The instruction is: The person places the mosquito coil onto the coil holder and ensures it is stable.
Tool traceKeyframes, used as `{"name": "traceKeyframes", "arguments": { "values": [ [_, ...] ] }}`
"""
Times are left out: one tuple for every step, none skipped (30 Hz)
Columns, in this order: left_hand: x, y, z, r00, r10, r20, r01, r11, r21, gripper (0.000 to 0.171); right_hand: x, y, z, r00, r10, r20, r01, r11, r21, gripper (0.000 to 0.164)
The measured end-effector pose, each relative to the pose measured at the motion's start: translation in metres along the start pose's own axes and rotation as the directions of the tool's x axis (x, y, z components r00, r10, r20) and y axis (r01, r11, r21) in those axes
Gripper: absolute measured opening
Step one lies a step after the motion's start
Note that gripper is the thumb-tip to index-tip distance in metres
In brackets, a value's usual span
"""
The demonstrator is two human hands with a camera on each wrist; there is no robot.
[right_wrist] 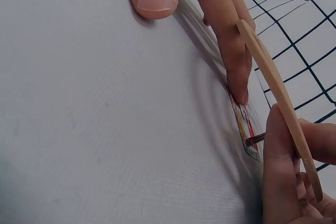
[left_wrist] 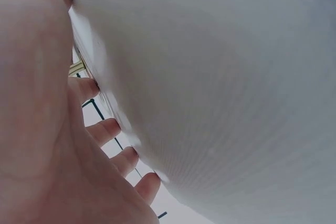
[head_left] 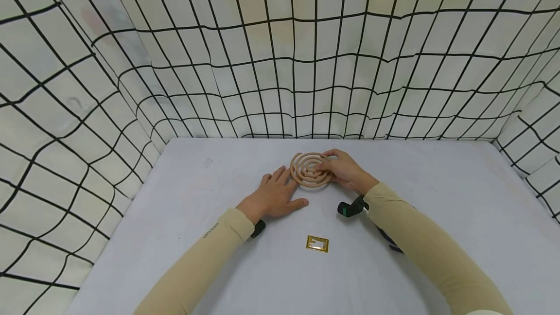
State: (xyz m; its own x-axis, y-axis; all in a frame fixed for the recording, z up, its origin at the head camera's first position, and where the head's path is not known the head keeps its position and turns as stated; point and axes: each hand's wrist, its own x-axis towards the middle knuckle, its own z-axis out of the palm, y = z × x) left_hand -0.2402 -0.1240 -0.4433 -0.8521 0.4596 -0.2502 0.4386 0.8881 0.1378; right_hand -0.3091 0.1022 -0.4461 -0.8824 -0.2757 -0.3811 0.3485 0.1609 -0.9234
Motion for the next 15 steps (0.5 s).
{"name": "traceKeyframes", "arguments": {
  "values": [
    [-0.0002,0.0002,-0.0005,1.000,0.000,-0.003,0.000,1.000,-0.003,0.088,0.0000,-0.0004,-0.0002,1.000,-0.001,0.001,0.001,1.000,0.001,0.057],
    [-0.0004,0.0004,-0.0009,1.000,0.000,-0.006,0.000,1.000,-0.005,0.088,0.0000,-0.0007,-0.0004,1.000,-0.001,0.001,0.001,1.000,0.001,0.057],
    [-0.0004,0.0005,-0.0014,1.000,-0.001,-0.004,0.001,1.000,-0.003,0.089,0.0001,-0.0010,-0.0005,1.000,-0.003,0.001,0.003,1.000,0.001,0.057],
    [-0.0005,0.0007,-0.0019,1.000,-0.001,-0.006,0.001,1.000,-0.005,0.089,0.0000,-0.0013,-0.0007,1.000,-0.003,0.001,0.003,1.000,0.001,0.057],
    [-0.0006,0.0007,-0.0023,1.000,-0.001,-0.007,0.001,1.000,-0.006,0.089,0.0000,-0.0015,-0.0008,1.000,-0.003,0.000,0.003,1.000,0.004,0.057],
    [-0.0010,0.0008,-0.0027,1.000,-0.001,-0.008,0.001,1.000,-0.010,0.088,-0.0001,-0.0018,-0.0008,1.000,-0.004,0.001,0.004,1.000,0.002,0.057],
    [-0.0011,0.0008,-0.0029,1.000,-0.002,-0.008,0.002,1.000,-0.011,0.088,-0.0002,-0.0020,-0.0008,1.000,-0.004,0.002,0.004,1.000,0.002,0.057],
    [-0.0012,0.0008,-0.0031,1.000,-0.002,-0.007,0.002,1.000,-0.011,0.088,-0.0005,-0.0023,-0.0008,1.000,-0.004,0.002,0.004,1.000,0.001,0.056],
    [-0.0013,0.0007,-0.0033,1.000,-0.004,-0.005,0.004,1.000,-0.009,0.088,-0.0008,-0.0026,-0.0007,1.000,-0.004,0.002,0.004,1.000,0.000,0.056],
    [-0.0014,0.0006,-0.0033,1.000,-0.005,-0.005,0.005,1.000,-0.009,0.088,-0.0011,-0.0029,-0.0005,1.000,-0.004,0.000,0.004,1.000,-0.001,0.056],
    [-0.0016,0.0006,-0.0033,1.000,-0.006,-0.003,0.006,1.000,-0.011,0.087,-0.0013,-0.0030,-0.0002,1.000,-0.003,-0.001,0.003,1.000,0.001,0.056],
    [-0.0019,0.0007,-0.0033,1.000,-0.008,-0.002,0.008,1.000,-0.011,0.087,-0.0016,-0.0030,0.0000,1.000,-0.004,0.001,0.004,1.000,-0.002,0.056],
    [-0.0018,0.0008,-0.0032,1.000,-0.008,-0.002,0.008,1.000,-0.014,0.087,-0.0019,-0.0031,0.0004,1.000,-0.003,-0.001,0.003,1.000,0.000,0.055],
    [-0.0021,0.0008,-0.0033,1.000,-0.008,0.000,0.008,1.000,-0.014,0.087,-0.0023,-0.0030,0.0009,1.000,-0.003,-0.003,0.003,1.000,0.001,0.055],
    [-0.0024,0.0009,-0.0033,1.000,-0.009,0.002,0.009,1.000,-0.016,0.087,-0.0026,-0.0029,0.0013,1.000,-0.005,-0.003,0.005,1.000,0.004,0.056]
  ]
}}
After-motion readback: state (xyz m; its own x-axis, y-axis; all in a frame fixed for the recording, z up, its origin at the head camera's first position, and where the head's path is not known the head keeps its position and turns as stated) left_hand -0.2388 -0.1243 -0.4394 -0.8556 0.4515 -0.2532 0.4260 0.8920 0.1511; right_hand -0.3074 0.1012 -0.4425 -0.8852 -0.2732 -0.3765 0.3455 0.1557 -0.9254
